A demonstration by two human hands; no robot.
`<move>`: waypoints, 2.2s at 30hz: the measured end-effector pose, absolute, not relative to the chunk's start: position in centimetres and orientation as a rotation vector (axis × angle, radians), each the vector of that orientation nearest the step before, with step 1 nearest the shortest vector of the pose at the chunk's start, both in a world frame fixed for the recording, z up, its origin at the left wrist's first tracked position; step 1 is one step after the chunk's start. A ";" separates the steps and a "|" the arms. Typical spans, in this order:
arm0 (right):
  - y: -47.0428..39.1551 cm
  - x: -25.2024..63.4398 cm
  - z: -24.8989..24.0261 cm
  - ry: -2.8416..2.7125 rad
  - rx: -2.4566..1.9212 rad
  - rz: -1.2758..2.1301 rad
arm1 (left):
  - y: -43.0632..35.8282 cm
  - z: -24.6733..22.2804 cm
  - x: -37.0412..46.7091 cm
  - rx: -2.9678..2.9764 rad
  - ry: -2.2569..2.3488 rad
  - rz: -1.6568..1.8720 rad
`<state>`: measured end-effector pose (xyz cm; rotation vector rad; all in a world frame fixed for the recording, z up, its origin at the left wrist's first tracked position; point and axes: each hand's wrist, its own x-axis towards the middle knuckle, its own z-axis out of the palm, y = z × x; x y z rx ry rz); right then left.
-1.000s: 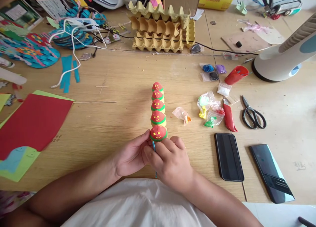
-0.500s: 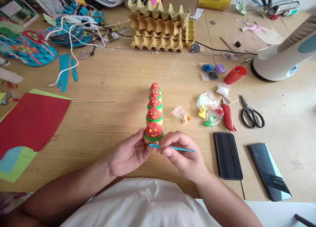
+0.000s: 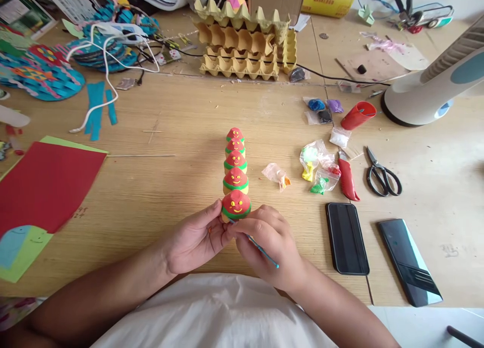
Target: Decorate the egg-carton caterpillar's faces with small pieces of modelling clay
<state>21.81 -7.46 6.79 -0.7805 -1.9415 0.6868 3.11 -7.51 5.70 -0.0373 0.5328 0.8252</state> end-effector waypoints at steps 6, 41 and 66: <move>-7.5 21.8 7.1 -1.858 -0.899 0.663 | -7.6 6.0 3.0 -0.052 0.561 0.832; -6.8 22.3 6.3 -1.296 -0.939 1.200 | -7.3 5.9 2.7 -0.036 0.611 0.827; -7.3 24.2 6.9 -1.382 -0.708 1.154 | -7.0 6.1 2.5 -0.068 0.622 0.821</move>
